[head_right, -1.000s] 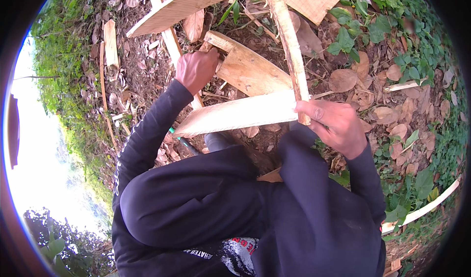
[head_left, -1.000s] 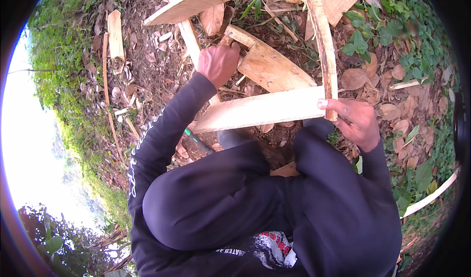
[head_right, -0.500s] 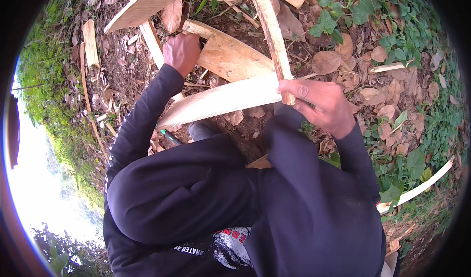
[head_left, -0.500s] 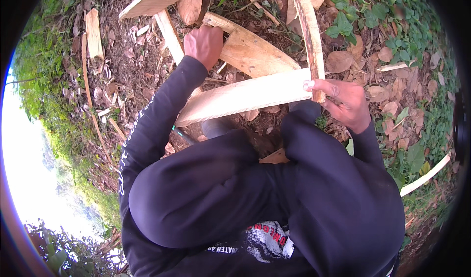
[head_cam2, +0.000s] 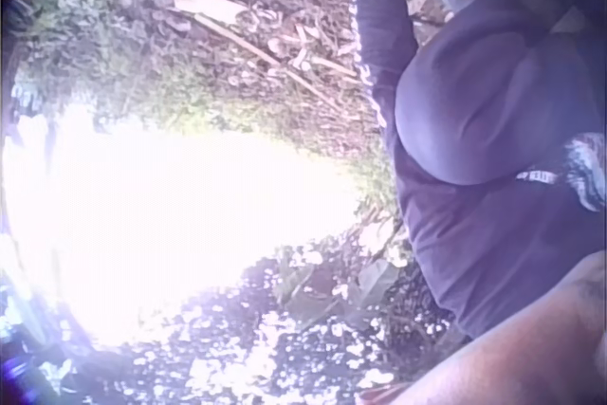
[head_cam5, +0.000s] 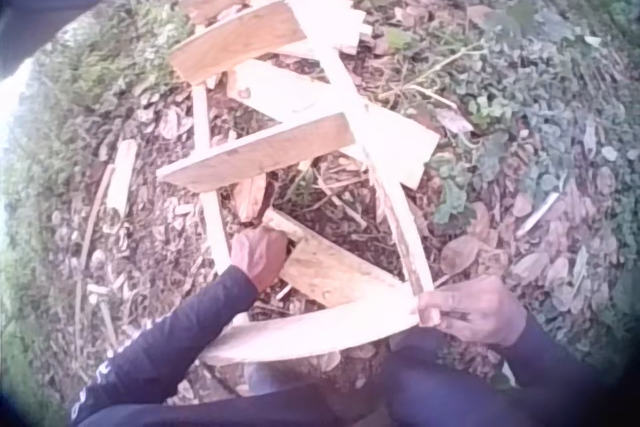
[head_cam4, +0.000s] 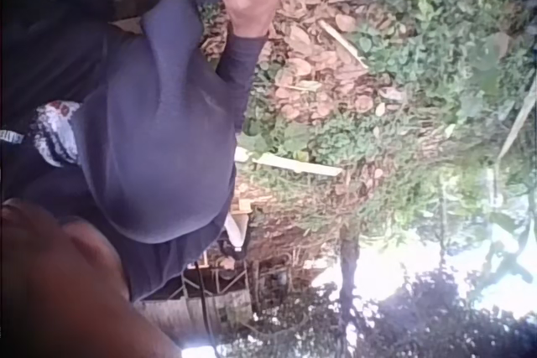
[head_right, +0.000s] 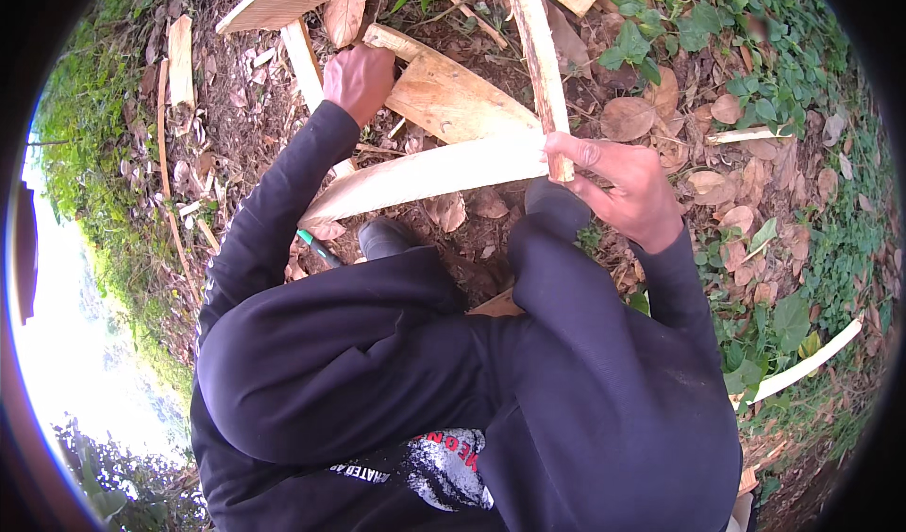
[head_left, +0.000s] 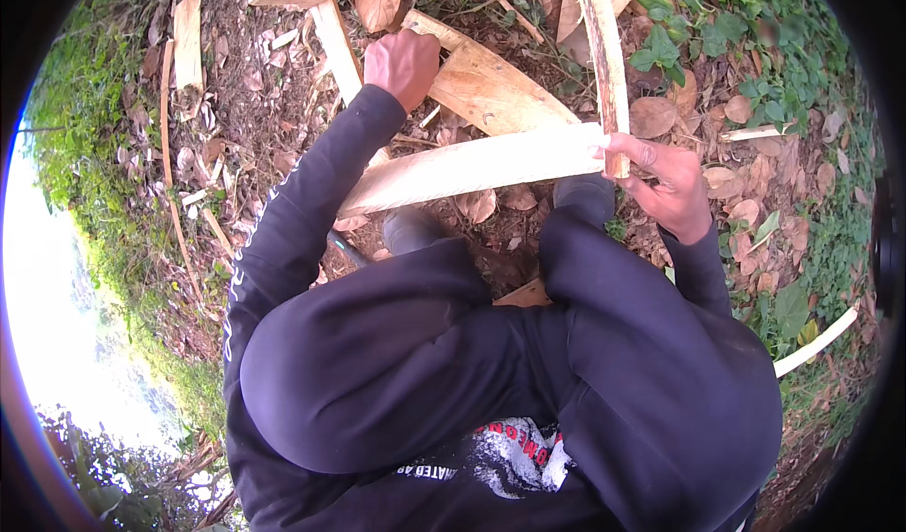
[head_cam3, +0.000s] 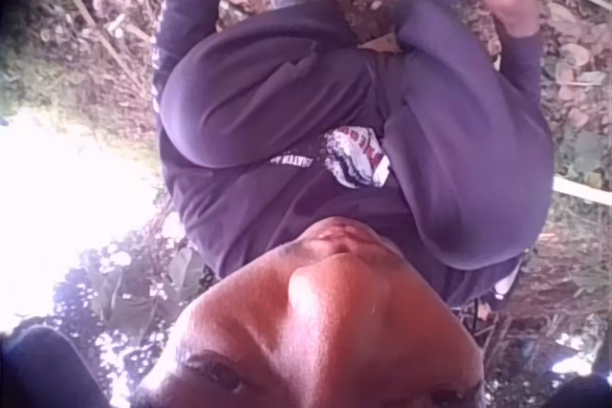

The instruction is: The person assembles a wooden structure outdoors by hand. They align wooden planks and use a hammer to drive nails into the joints, securing the pieces together.

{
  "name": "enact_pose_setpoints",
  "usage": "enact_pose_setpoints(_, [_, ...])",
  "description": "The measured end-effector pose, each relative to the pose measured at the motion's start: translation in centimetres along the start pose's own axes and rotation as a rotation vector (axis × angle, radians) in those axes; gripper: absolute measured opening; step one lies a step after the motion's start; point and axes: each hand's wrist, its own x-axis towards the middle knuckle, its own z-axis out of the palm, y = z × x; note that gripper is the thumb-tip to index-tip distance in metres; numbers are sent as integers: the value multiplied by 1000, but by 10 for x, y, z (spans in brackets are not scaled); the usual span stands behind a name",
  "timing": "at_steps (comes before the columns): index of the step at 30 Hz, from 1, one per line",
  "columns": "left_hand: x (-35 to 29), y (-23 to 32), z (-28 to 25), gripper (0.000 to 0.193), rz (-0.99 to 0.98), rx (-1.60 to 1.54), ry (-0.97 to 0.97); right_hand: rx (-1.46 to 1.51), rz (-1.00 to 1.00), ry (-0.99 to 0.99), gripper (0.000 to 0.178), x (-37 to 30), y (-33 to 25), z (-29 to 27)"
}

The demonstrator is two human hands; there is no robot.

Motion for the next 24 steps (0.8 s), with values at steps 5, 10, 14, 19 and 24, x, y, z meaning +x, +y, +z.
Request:
enact_pose_setpoints(5, [1, -1, 1, 15, 4, -34, -7, -41, -15, 11, 51, -1, -1, -1])
enact_pose_setpoints(10, [-4, -5, 7, 15, -21, -76, 2, -25, -7, -1, 52, 0, -1, -1])
enact_pose_setpoints(14, [-5, -6, 4, 19, -60, -84, -30, -24, -25, 12, 52, 1, -1, 0])
enact_pose_setpoints(19, [-14, -13, -42, 20, -56, -304, 10, -78, -31, 27, 52, -2, -1, 0])
enact_pose_setpoints(24, [-22, -30, -39, 11, 85, -119, 316, -65, -45, 22, 53, 0, 1, 1])
